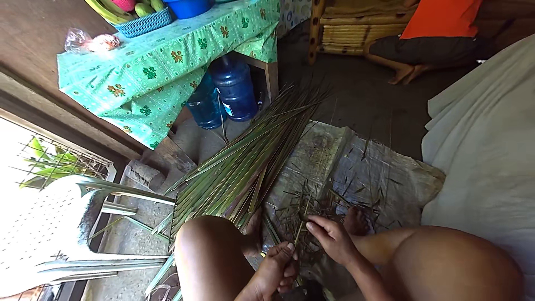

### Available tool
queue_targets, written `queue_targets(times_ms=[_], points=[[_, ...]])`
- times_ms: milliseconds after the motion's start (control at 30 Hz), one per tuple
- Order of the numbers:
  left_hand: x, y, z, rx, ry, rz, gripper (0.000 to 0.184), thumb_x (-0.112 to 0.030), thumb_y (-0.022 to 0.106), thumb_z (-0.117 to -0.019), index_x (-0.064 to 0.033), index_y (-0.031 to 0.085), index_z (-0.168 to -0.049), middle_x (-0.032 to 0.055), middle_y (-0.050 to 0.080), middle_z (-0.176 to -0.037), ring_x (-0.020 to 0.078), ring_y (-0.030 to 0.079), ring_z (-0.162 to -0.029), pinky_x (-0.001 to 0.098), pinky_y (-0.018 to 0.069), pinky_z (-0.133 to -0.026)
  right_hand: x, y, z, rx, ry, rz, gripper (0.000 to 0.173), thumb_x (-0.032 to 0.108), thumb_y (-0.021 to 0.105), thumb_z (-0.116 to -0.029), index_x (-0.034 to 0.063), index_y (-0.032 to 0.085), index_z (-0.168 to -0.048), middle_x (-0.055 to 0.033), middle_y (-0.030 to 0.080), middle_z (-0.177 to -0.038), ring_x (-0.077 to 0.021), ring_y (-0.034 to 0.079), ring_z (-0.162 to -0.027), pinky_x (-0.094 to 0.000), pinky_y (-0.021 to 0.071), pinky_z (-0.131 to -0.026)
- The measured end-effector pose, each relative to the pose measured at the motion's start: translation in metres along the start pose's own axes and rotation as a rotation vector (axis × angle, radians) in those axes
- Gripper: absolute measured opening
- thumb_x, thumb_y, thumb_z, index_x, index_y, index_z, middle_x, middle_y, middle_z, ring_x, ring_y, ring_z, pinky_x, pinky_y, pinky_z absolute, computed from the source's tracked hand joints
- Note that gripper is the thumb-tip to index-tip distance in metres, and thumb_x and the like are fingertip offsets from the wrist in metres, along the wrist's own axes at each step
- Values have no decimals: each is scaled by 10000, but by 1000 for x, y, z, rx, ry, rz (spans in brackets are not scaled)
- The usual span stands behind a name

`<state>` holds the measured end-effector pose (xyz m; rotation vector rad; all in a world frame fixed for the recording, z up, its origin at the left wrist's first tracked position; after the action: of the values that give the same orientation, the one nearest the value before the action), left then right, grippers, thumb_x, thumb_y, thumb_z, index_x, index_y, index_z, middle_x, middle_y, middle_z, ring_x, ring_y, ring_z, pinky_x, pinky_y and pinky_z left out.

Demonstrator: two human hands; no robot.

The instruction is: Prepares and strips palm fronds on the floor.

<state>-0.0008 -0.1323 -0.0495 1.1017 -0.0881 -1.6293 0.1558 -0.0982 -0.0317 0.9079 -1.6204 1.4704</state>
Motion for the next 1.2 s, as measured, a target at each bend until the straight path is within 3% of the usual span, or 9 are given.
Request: queue_targets(times_ms=[100, 300, 400, 467, 667, 800, 1033, 1100, 1200], points=[[1, 3, 4, 32, 5, -2, 342, -238, 222, -1120, -144, 512, -968, -91, 425, -565, -24, 355, -392, 117, 315, -375, -3, -11, -7, -52, -5, 48, 395, 319, 525, -1008, 27, 759, -1133, -85, 762, -941, -113, 713, -840, -336, 577, -796], [12, 6, 20, 59, -26, -71, 317, -229, 257, -1115, -147, 525, -967, -105, 420, -559, -29, 357, -396, 120, 308, -371, -33, -41, -23, -207, 180, -114, 327, 200, 492, -1041, -17, 707, -1157, 33, 571, -692, -5, 485, -574, -203, 441, -577], [17, 3, 22, 58, -17, -72, 319, -230, 270, -1117, -144, 535, -961, -105, 424, -555, -28, 364, -394, 122, 315, -370, -35, -51, -24, -247, 216, -206, 299, 167, 483, -1041, -7, 701, -1150, 88, 515, -637, 22, 462, -521, -148, 400, -504], [12, -3, 19, -3, -11, -89, 322, -223, 262, -1124, -131, 531, -972, -97, 424, -557, -21, 364, -394, 125, 318, -371, -19, -39, -18, -144, 179, -240, 301, 167, 482, -1022, -14, 703, -1118, 93, 530, -637, 33, 473, -526, -144, 415, -511], [-12, -11, -3, -151, 59, -107, 314, -208, 270, -1129, -116, 533, -983, -80, 409, -561, -5, 345, -403, 139, 315, -383, 27, 21, 20, 221, -98, -21, 366, 337, 520, -1018, 59, 756, -985, -47, 697, -774, -114, 637, -663, -347, 534, -620], [-20, -8, -9, -198, 76, -104, 309, -180, 275, -1128, -103, 536, -981, -70, 404, -555, 2, 335, -399, 145, 300, -379, 31, 19, 17, 153, -158, 123, 385, 361, 508, -1015, 76, 761, -967, -58, 716, -783, -144, 678, -690, -359, 556, -630], [-15, 0, -5, -152, 83, -148, 293, -179, 292, -1125, -108, 510, -943, -75, 385, -548, -8, 317, -394, 138, 285, -375, -7, -22, -4, -43, 71, 179, 387, 317, 508, -1012, 35, 762, -1085, -119, 734, -859, -226, 699, -778, -471, 556, -724], [-15, 0, -5, -152, 80, -156, 294, -184, 291, -1126, -110, 508, -941, -76, 385, -542, -7, 322, -390, 140, 289, -373, -8, -29, -6, -79, 96, 167, 377, 304, 509, -1009, 40, 767, -1088, -96, 735, -852, -169, 687, -756, -404, 555, -718], [-18, -3, -6, -164, 81, -156, 297, -182, 284, -1129, -103, 511, -954, -74, 393, -547, -5, 330, -393, 139, 299, -377, 4, -16, 0, 53, 46, 1, 359, 293, 523, -1001, 27, 760, -1047, -40, 703, -799, -60, 601, -646, -277, 526, -641]])
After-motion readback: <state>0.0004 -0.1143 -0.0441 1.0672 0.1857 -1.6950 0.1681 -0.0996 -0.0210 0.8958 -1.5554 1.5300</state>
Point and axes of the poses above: each hand's wrist, its own z-axis away from the middle knuckle, its own y-axis out of the palm, x = y × z, the point moved 9 cm from there along -z, towards the middle knuckle
